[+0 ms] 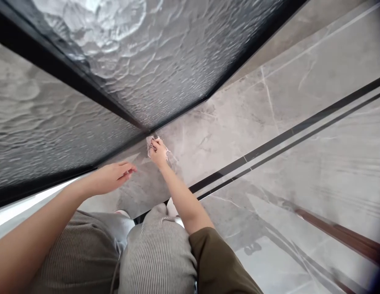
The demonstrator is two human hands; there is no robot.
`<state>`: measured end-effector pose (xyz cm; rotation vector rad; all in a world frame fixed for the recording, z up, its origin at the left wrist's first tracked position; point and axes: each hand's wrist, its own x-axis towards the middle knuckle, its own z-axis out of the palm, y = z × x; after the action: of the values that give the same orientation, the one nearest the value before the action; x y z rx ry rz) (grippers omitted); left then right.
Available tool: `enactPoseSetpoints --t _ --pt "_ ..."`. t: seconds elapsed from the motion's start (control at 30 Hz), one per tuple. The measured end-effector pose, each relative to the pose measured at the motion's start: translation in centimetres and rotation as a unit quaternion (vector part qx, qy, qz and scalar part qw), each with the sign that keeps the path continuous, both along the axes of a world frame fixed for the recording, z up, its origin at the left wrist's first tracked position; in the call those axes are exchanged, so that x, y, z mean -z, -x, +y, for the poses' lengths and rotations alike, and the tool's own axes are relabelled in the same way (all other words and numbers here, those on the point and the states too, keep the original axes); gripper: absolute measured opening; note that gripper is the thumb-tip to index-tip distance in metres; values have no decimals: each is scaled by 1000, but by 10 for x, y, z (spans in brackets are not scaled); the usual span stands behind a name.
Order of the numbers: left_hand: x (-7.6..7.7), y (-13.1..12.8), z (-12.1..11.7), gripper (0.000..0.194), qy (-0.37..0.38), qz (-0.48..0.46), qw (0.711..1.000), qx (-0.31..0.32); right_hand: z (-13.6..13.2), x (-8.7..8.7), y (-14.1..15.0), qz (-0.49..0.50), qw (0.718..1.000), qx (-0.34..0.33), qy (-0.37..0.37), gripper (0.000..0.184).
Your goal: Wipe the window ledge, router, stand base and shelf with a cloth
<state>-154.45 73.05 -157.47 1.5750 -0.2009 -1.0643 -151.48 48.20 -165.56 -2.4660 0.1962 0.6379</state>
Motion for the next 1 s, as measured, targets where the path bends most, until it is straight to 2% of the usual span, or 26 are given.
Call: enactPoseSetpoints --t 0.03,0.1,0.17,0.23,0.3,0.4,0.57,0.67,0.73,0.8,0.9,1.0 --pt "-1 2 3 32 0 2 1000 4 7 0 1 4 997 -65 41 42" --pt "-4 6 9 31 2 7 1000 9 19 4 -1 17 980 -152 128 46" --pt "-11 11 13 30 3 12 1000 18 28 9 -2 27 963 -189 189 48" --pt "-22 18 16 30 11 16 999 30 35 15 3 29 956 -198 215 48" --pt "-33 26 21 28 29 23 998 41 42 22 15 31 952 -226 205 47" --pt "-45 40 32 26 47 39 997 55 63 33 47 43 937 -308 161 42" --pt "-47 61 60 29 -28 35 999 12 115 53 108 64 895 -432 89 37" --pt "-50 70 70 29 -60 47 997 4 144 59 132 77 877 -474 26 36" --pt "-53 75 72 29 -63 60 996 5 156 61 136 89 877 -472 -7 36" --pt "-52 79 73 28 -62 73 995 7 161 64 129 124 891 -434 -51 32" --pt "-37 76 77 26 -56 81 995 2 149 59 104 220 915 -316 -123 34" --pt "-12 64 80 22 -89 82 991 -48 114 32 72 279 925 -147 -213 35"
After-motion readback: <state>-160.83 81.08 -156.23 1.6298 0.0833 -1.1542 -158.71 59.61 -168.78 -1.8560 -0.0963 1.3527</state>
